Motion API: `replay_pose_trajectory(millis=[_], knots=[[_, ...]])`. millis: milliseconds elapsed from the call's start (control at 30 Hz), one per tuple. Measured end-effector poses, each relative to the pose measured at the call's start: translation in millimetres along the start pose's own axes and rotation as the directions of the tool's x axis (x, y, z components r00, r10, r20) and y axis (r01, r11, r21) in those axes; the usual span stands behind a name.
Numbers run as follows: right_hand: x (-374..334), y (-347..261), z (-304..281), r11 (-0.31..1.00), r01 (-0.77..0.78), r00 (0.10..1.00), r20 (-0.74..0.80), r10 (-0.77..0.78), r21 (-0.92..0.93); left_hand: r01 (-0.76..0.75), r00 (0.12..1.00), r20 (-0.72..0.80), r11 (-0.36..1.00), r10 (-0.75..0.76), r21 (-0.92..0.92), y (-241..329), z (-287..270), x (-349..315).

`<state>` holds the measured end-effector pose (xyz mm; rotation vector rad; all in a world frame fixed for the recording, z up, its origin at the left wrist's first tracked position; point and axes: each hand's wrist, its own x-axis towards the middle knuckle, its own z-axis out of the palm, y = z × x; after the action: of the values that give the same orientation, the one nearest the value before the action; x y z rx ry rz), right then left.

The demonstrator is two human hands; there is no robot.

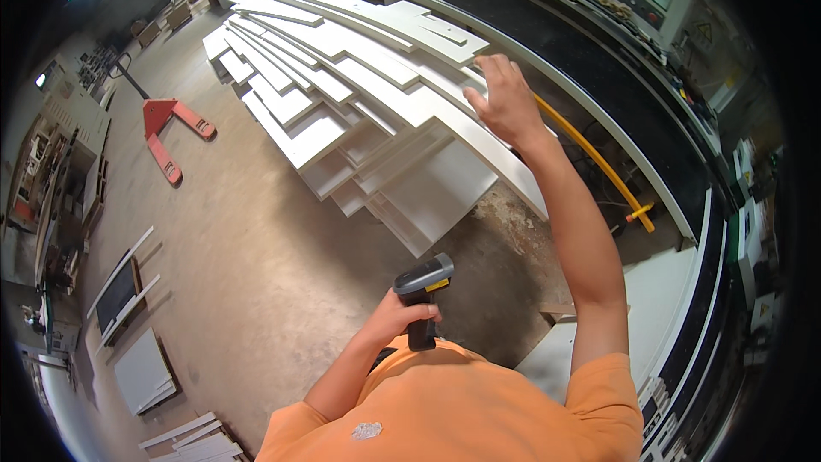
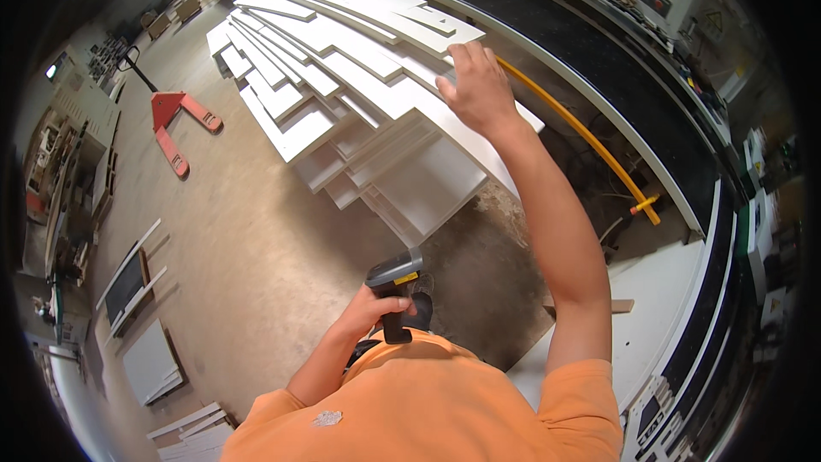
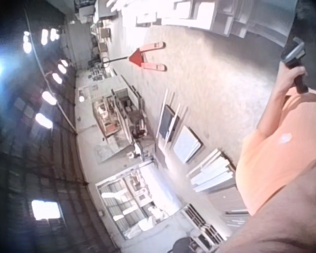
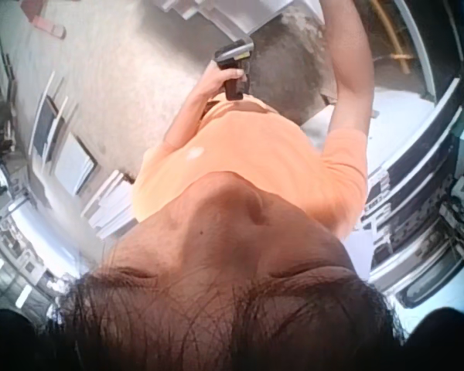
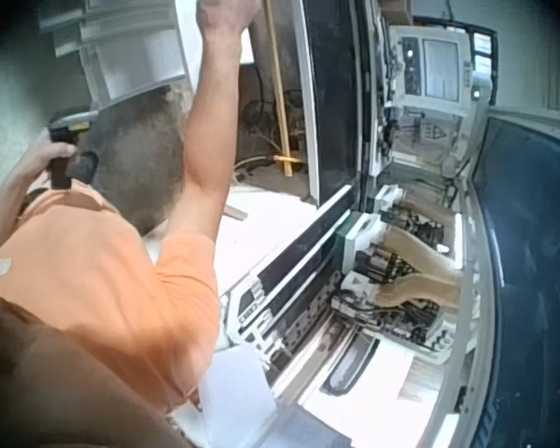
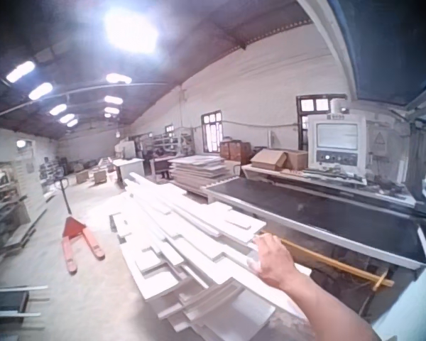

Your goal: The person repeatedly picks up white wooden planks from a stack, scans them with a handheld barcode scanner, and places them on a black worktable. The person continues this process for multiple planks throughout the clip.

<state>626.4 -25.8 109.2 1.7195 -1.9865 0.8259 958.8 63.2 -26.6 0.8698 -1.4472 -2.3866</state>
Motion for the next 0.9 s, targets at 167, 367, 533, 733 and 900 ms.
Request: replay_pose_trajectory(millis=[167, 367, 533, 733, 900], knots=[[92.5, 34.7, 62.4, 0.994, -0.066, 0.965, 0.248, 0.086, -0.086, -0.131, 0.986, 0.084, 0.985, 0.141, -0.113, 61.8, -4.1, 78.7], [127.9, 57.7, 100.6, 0.981, -0.182, 0.795, 0.577, 0.189, -0.07, -0.185, 0.97, 0.141, 0.979, 0.196, -0.085, 115.2, 5.9, 143.2], [122.3, 70.3, 73.8, 0.98, -0.194, 0.775, 0.619, 0.123, 0.047, -0.333, 0.94, 0.048, 0.939, 0.338, -0.08, 156.7, 35.9, 179.0], [21.5, 150.8, -62.6, 0.962, -0.24, 0.771, 0.627, 0.108, 0.131, -0.236, 0.911, -0.301, 0.954, 0.284, 0.185, 235.6, 70.9, 248.5], [-96.0, 256.2, -196.2, 0.949, -0.299, 0.806, 0.558, 0.196, 0.099, -0.212, 0.863, -0.427, 0.961, 0.27, 0.179, 263.1, 138.4, 324.1]])
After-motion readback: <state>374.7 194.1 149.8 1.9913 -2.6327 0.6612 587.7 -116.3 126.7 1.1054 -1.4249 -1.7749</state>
